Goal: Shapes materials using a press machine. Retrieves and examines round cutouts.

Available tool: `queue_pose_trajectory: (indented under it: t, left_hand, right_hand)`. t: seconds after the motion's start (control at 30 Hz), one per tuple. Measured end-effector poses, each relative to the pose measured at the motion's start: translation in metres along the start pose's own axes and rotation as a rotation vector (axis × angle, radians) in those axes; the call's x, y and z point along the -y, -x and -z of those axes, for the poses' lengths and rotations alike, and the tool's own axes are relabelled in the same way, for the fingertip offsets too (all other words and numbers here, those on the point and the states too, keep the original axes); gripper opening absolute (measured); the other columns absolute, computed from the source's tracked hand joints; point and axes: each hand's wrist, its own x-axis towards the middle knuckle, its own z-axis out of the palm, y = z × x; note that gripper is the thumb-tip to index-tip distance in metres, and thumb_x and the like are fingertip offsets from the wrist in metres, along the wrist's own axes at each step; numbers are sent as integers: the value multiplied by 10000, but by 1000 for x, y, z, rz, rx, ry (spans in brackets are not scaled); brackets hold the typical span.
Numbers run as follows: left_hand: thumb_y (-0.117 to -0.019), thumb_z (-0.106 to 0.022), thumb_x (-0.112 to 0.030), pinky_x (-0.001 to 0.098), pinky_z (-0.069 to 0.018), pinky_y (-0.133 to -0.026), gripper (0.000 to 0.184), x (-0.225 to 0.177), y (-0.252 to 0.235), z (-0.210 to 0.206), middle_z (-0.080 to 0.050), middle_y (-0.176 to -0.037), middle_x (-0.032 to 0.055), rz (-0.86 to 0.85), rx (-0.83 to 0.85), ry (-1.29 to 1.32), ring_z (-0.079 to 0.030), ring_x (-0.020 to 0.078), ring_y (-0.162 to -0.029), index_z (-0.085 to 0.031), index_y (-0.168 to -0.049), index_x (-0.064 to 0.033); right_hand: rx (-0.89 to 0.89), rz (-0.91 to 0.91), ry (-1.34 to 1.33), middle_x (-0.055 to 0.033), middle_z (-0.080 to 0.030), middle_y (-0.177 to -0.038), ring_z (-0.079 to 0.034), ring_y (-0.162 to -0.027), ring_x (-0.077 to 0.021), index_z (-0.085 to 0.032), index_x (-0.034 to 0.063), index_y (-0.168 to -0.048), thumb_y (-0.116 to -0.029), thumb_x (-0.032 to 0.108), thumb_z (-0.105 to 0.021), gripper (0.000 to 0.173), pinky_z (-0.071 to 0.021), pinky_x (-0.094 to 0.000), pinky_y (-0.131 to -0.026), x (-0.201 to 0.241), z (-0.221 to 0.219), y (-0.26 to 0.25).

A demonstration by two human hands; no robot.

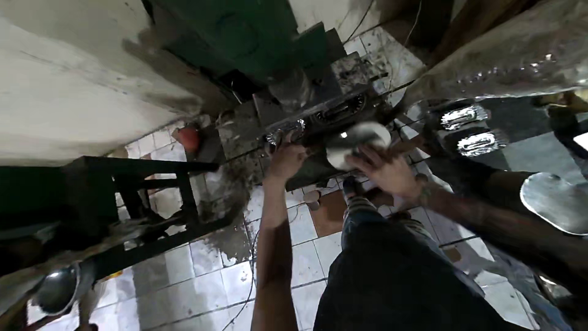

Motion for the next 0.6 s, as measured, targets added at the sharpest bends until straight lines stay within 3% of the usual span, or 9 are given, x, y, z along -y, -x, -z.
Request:
queue_pose_trajectory:
  t: [0.07, 0.13, 0.2, 0.3, 0.33, 0.4, 0.47, 0.53, 0.6]
  left_hand:
    - [-992, -669, -157, 721, -247, -1146, 154, 38, 3, -24, -490, -1543, 152, -76, -143, 5, -437, 427, -1414, -768, -1046, -52]
    - [-1006, -631, -186, 682, -324, -1116, 208, 35, 19, -33, -655, -1317, 163, -108, -338, -4, -582, 391, -1257, -754, -1081, -35]
    - [-987, -631, -238, 618, -414, -1072, 256, 11, 51, -50, -717, -1148, 155, -104, -344, 57, -664, 343, -1126, -749, -1098, -40]
    - [-979, -656, -289, 490, -567, -955, 413, -21, 91, -107, -735, -1092, 132, -36, 52, 339, -716, 273, -1026, -642, -1297, -26]
    - [-973, -673, -272, 473, -581, -934, 403, -32, 101, -128, -738, -1066, 140, -54, 174, 445, -723, 264, -994, -649, -1279, -11]
    - [-963, -680, -208, 473, -541, -1001, 339, -53, 123, -155, -727, -1138, 169, -139, 406, 585, -701, 278, -1076, -689, -1231, -1]
    - [-960, -658, -194, 491, -458, -1102, 308, -60, 135, -172, -680, -1243, 194, -221, 513, 652, -624, 313, -1218, -705, -1199, -6]
    - [-942, -667, -155, 474, -399, -1154, 331, -51, 139, -183, -611, -1359, 213, -243, 570, 827, -547, 304, -1309, -696, -1225, 16]
    - [-944, -614, -109, 359, -492, -1036, 363, -40, 135, -194, -638, -1270, 139, -220, 751, 1091, -599, 160, -1165, -617, -1275, 39]
  right_hand:
    - [26, 72, 58, -262, -635, -1308, -648, -1158, -472, -655, 203, -1355, -946, 7, -659, 454, -580, -562, -894, -33, -19, -50]
    - [152, -17, 115, -292, -603, -1342, -588, -1247, -500, -636, 165, -1393, -976, -45, -579, 470, -517, -575, -1022, -46, -33, -92]
    - [300, -165, 134, -359, -531, -1408, -503, -1333, -550, -551, 99, -1473, -991, -62, -532, 508, -451, -609, -1092, -20, -45, -117]
    - [308, -168, 82, -351, -529, -1410, -511, -1328, -524, -494, 97, -1519, -995, -29, -537, 540, -464, -592, -1077, 50, -72, -149]
    - [294, -174, 20, -353, -543, -1399, -518, -1326, -516, -533, 71, -1484, -997, -3, -541, 493, -437, -598, -1103, 72, -82, -160]
    - [480, -265, -133, -370, -468, -1474, -429, -1411, -513, -466, -6, -1512, -1052, 72, -518, 470, -340, -601, -1179, 107, -78, -181]
    - [619, -301, -222, -365, -437, -1496, -374, -1435, -515, -429, -20, -1526, -1059, 161, -512, 508, -267, -651, -1181, 109, -78, -192]
    - [718, -186, -194, -304, -585, -1352, -530, -1291, -498, -528, 18, -1454, -998, 178, -606, 490, -411, -679, -1052, 85, -50, -184]
    - [813, -118, -119, -251, -671, -1155, -651, -1084, -451, -662, 12, -1239, -980, 189, -641, 315, -515, -659, -871, 48, 14, -169]
